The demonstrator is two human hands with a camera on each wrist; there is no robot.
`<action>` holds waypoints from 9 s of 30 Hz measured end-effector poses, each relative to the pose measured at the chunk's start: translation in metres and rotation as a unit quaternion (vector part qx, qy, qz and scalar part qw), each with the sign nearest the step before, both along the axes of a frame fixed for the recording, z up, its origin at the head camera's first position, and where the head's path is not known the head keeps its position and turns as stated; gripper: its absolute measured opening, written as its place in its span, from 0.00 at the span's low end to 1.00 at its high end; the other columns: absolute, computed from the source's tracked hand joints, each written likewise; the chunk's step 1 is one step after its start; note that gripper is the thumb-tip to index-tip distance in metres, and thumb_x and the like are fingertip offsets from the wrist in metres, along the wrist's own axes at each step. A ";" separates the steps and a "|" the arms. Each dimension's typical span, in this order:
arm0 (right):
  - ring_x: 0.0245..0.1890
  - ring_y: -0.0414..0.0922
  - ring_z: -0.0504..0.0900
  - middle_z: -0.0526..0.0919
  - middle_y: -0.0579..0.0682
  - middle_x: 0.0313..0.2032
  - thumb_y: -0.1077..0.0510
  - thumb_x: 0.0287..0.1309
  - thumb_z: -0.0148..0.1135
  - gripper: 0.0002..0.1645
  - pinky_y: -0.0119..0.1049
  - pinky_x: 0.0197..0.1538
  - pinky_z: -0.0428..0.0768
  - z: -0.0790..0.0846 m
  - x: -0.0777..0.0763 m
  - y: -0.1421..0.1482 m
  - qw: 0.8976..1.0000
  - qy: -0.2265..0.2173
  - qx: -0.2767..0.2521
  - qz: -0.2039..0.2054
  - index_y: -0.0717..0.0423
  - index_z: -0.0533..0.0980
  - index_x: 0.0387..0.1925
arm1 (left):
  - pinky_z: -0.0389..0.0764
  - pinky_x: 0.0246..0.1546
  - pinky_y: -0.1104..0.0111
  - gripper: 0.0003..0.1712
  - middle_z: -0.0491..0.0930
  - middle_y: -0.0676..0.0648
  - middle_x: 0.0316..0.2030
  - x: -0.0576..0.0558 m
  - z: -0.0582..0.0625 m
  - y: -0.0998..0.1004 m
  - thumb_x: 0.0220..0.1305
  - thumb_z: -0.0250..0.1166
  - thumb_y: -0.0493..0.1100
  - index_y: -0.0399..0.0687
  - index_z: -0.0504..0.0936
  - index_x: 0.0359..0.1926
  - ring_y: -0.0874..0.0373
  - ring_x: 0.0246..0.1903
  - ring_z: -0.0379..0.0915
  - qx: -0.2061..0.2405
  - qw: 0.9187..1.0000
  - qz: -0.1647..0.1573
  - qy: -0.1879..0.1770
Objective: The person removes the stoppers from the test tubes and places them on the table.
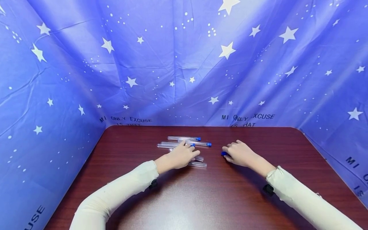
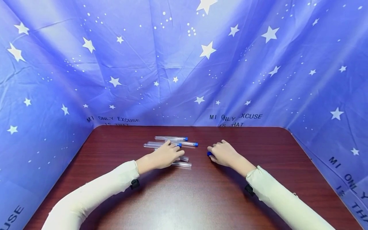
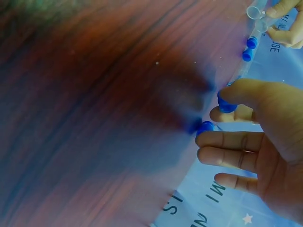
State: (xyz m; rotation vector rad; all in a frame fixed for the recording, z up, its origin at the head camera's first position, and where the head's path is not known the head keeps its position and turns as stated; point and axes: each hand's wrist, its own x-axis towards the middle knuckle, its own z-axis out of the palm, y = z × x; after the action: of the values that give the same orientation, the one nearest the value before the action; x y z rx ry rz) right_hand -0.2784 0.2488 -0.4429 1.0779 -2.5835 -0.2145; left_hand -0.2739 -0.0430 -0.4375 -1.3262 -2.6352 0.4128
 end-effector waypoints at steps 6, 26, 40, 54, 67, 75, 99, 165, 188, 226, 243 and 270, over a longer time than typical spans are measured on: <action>0.27 0.49 0.81 0.79 0.47 0.22 0.54 0.52 0.72 0.12 0.45 0.35 0.73 -0.003 0.000 0.001 1.000 -0.004 0.009 -0.005 0.51 0.74 0.26 | 0.74 0.63 0.52 0.13 0.81 0.50 0.50 0.001 0.000 0.001 0.77 0.54 0.51 0.55 0.75 0.55 0.54 0.53 0.83 -0.005 1.000 0.005 -0.014; 0.30 0.51 0.81 0.80 0.50 0.26 0.54 0.46 0.75 0.19 0.48 0.39 0.76 -0.013 -0.005 0.002 0.998 0.043 0.027 0.020 0.56 0.74 0.34 | 0.74 0.50 0.60 0.11 0.81 0.51 0.47 0.000 -0.004 0.002 0.76 0.55 0.47 0.55 0.77 0.55 0.57 0.44 0.84 -0.009 1.000 0.014 -0.022; 0.34 0.54 0.73 0.74 0.55 0.31 0.58 0.43 0.71 0.18 0.45 0.38 0.70 -0.021 -0.013 0.004 0.988 0.147 0.012 0.048 0.60 0.72 0.32 | 0.74 0.59 0.56 0.12 0.82 0.51 0.49 0.001 -0.004 0.003 0.77 0.54 0.47 0.56 0.77 0.57 0.54 0.52 0.82 -0.014 0.998 0.030 -0.047; 0.33 0.53 0.72 0.73 0.54 0.30 0.57 0.44 0.72 0.18 0.45 0.37 0.69 -0.019 -0.009 0.005 0.990 0.140 0.023 0.021 0.58 0.71 0.32 | 0.77 0.60 0.55 0.12 0.82 0.50 0.50 0.000 -0.006 0.004 0.75 0.56 0.44 0.54 0.76 0.56 0.53 0.54 0.82 -0.024 0.999 0.024 -0.027; 0.34 0.53 0.73 0.74 0.55 0.30 0.55 0.46 0.72 0.19 0.44 0.38 0.69 -0.017 -0.008 0.005 0.991 0.132 0.026 0.012 0.60 0.71 0.32 | 0.77 0.60 0.55 0.10 0.82 0.50 0.48 -0.001 -0.009 0.002 0.77 0.54 0.48 0.54 0.76 0.53 0.53 0.54 0.82 -0.020 0.999 0.024 -0.023; 0.34 0.53 0.73 0.75 0.55 0.31 0.56 0.44 0.73 0.20 0.44 0.38 0.69 -0.017 -0.008 0.004 0.991 0.131 0.023 0.013 0.60 0.71 0.33 | 0.77 0.61 0.54 0.10 0.82 0.50 0.49 0.000 -0.008 0.002 0.77 0.53 0.47 0.53 0.76 0.53 0.53 0.55 0.81 -0.014 0.999 0.024 -0.024; 0.36 0.55 0.74 0.76 0.56 0.33 0.55 0.43 0.74 0.25 0.46 0.39 0.70 -0.019 -0.010 0.001 0.992 0.120 0.017 0.020 0.61 0.71 0.39 | 0.73 0.54 0.61 0.18 0.75 0.51 0.53 -0.001 -0.005 -0.004 0.79 0.49 0.58 0.55 0.74 0.57 0.55 0.54 0.72 0.043 0.999 0.018 -0.008; 0.41 0.50 0.77 0.79 0.48 0.35 0.53 0.56 0.72 0.10 0.46 0.45 0.73 0.009 -0.032 -0.128 0.985 -0.166 -0.043 0.001 0.49 0.77 0.32 | 0.72 0.45 0.57 0.09 0.84 0.51 0.37 -0.033 -0.005 -0.072 0.60 0.74 0.47 0.53 0.81 0.34 0.52 0.41 0.80 0.147 0.982 0.103 -0.051; 0.33 0.46 0.72 0.72 0.45 0.29 0.55 0.56 0.69 0.14 0.41 0.38 0.68 0.010 -0.031 -0.127 0.989 -0.146 -0.038 0.012 0.50 0.70 0.25 | 0.75 0.46 0.57 0.05 0.79 0.50 0.38 -0.033 -0.004 -0.064 0.66 0.68 0.42 0.50 0.79 0.38 0.52 0.44 0.76 0.139 0.983 0.112 -0.040; 0.36 0.45 0.72 0.78 0.47 0.33 0.55 0.67 0.62 0.10 0.42 0.43 0.67 0.112 0.002 -0.072 0.970 -0.140 -0.199 -0.008 0.54 0.79 0.46 | 0.75 0.55 0.56 0.10 0.82 0.52 0.39 -0.016 0.067 -0.009 0.71 0.65 0.50 0.52 0.84 0.47 0.54 0.42 0.77 0.287 0.920 -0.039 0.262; 0.38 0.48 0.77 0.82 0.49 0.35 0.56 0.67 0.59 0.13 0.50 0.49 0.72 0.099 0.007 -0.069 0.983 -0.102 -0.155 -0.020 0.58 0.83 0.46 | 0.75 0.53 0.57 0.08 0.79 0.52 0.34 -0.014 0.064 -0.002 0.66 0.69 0.47 0.53 0.84 0.43 0.54 0.40 0.75 0.287 0.918 -0.045 0.271; 0.39 0.52 0.82 0.86 0.53 0.36 0.56 0.66 0.58 0.15 0.51 0.50 0.75 0.087 0.002 -0.080 0.984 -0.056 -0.168 -0.007 0.60 0.83 0.46 | 0.75 0.51 0.58 0.08 0.80 0.52 0.33 -0.017 0.058 -0.007 0.62 0.72 0.46 0.51 0.84 0.41 0.54 0.38 0.75 0.294 0.917 -0.031 0.269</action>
State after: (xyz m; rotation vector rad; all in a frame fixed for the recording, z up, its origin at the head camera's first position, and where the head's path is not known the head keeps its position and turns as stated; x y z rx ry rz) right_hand -0.2767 0.1691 -0.3558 0.9698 -2.5987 0.2780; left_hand -0.2908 -0.0503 -0.3794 -0.9245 -2.0132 -0.0391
